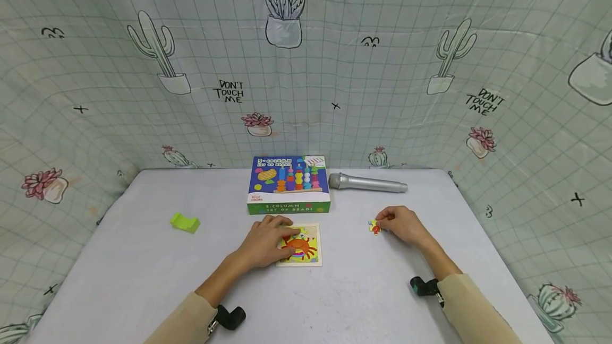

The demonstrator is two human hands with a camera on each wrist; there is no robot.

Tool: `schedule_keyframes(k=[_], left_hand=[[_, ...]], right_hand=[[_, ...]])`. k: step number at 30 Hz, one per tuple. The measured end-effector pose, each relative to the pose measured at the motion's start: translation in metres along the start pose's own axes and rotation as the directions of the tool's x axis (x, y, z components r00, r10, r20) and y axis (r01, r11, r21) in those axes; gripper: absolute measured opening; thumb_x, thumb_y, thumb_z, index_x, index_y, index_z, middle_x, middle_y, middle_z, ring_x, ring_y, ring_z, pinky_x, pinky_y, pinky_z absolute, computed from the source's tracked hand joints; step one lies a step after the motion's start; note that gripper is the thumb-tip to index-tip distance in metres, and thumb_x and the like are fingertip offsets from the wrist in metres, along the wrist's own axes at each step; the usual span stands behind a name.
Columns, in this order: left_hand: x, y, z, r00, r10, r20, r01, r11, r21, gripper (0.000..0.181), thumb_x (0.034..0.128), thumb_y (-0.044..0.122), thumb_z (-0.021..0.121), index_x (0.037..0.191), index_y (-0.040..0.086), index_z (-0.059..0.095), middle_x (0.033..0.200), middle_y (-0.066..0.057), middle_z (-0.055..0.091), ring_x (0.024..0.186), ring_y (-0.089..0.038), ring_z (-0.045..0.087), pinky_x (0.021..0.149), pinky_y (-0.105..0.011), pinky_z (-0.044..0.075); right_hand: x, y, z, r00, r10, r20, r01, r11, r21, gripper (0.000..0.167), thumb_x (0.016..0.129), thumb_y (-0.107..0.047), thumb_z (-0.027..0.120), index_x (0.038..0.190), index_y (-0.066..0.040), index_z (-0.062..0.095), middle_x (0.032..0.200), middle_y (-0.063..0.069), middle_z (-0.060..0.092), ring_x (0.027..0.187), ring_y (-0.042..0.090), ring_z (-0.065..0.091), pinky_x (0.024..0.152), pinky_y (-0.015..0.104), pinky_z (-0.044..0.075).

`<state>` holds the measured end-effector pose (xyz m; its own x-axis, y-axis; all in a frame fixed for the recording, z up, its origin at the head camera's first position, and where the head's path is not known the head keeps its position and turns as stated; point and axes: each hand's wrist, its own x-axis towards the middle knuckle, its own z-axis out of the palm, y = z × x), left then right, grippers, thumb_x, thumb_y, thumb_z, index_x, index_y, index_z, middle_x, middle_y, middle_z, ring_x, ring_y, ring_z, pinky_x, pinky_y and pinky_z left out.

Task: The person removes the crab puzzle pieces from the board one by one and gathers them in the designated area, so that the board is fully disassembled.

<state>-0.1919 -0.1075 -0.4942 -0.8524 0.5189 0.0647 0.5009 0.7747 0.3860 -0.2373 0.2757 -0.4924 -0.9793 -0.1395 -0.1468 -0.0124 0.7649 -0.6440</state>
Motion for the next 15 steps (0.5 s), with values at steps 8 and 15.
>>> schedule_keyframes(k=[8,15], left_hand=[[-0.0002,-0.0012,0.0017,1.0,-0.007,0.007,0.008,1.0,-0.003,0.045,0.0888,0.045,0.072,0.129,0.026,0.071,0.136,-0.004,0.059,0.124,-0.031,0.049,0.094,-0.054,0.042],[-0.0002,-0.0014,0.0009,1.0,0.0,0.001,0.0,1.0,-0.002,0.045,0.0889,0.045,0.072,0.129,0.026,0.07,0.136,-0.004,0.06,0.124,-0.031,0.049,0.093,-0.053,0.042]], right_hand=[[-0.0008,-0.0005,0.0018,1.0,-0.02,-0.013,0.02,1.0,-0.022,0.009,0.093,-0.015,0.069,0.097,-0.007,0.073,0.082,0.001,0.066,0.074,0.016,0.055,0.07,0.032,0.043],[-0.0003,-0.001,0.0017,1.0,-0.028,-0.015,0.027,0.999,-0.022,0.009,0.093,-0.016,0.071,0.096,-0.008,0.072,0.08,0.0,0.065,0.073,0.016,0.054,0.069,0.032,0.043]])
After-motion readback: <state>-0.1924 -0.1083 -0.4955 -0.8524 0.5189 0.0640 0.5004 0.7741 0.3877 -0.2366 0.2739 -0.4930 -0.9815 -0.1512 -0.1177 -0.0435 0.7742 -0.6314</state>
